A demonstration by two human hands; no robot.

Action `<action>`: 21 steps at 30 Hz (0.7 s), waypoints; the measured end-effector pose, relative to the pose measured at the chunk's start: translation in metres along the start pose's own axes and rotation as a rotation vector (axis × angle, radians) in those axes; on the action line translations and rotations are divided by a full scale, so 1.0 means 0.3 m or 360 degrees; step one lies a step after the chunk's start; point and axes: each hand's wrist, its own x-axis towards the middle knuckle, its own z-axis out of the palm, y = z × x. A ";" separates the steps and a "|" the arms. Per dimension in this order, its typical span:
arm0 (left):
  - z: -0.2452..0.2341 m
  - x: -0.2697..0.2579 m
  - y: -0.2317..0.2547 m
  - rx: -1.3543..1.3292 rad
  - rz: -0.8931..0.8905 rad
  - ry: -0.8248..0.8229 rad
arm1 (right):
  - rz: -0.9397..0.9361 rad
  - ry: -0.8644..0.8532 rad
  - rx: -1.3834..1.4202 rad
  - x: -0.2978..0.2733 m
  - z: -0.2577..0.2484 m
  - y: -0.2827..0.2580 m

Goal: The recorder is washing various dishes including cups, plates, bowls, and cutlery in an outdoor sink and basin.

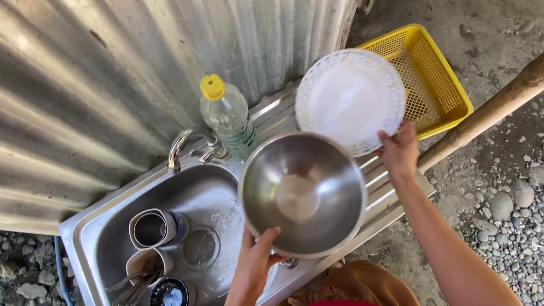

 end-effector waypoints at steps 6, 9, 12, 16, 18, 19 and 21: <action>0.331 0.306 0.114 -0.0277 0.0101 -0.0368 | -0.0199 0.0250 0.0286 0.095 -0.327 -0.093; 0.484 0.428 0.190 -0.0291 0.0152 -0.0308 | -0.0168 0.0220 0.0415 0.109 -0.465 -0.066; 0.535 0.568 0.149 -0.0312 0.0261 -0.0258 | -0.0198 0.0058 0.0566 0.020 -0.492 -0.135; 0.528 0.617 0.072 -0.0432 0.0347 -0.0265 | 0.0037 -0.0022 0.0466 -0.075 -0.448 -0.220; 0.486 0.555 0.064 -0.0572 0.0263 -0.0215 | 0.0197 -0.0229 0.0340 -0.143 -0.357 -0.292; 0.452 0.489 0.051 -0.0586 0.0260 -0.0180 | 0.0221 -0.0256 0.0331 -0.174 -0.312 -0.302; 0.365 0.356 0.048 -0.0847 0.0286 -0.0315 | 0.0341 -0.0560 0.0220 -0.230 -0.190 -0.323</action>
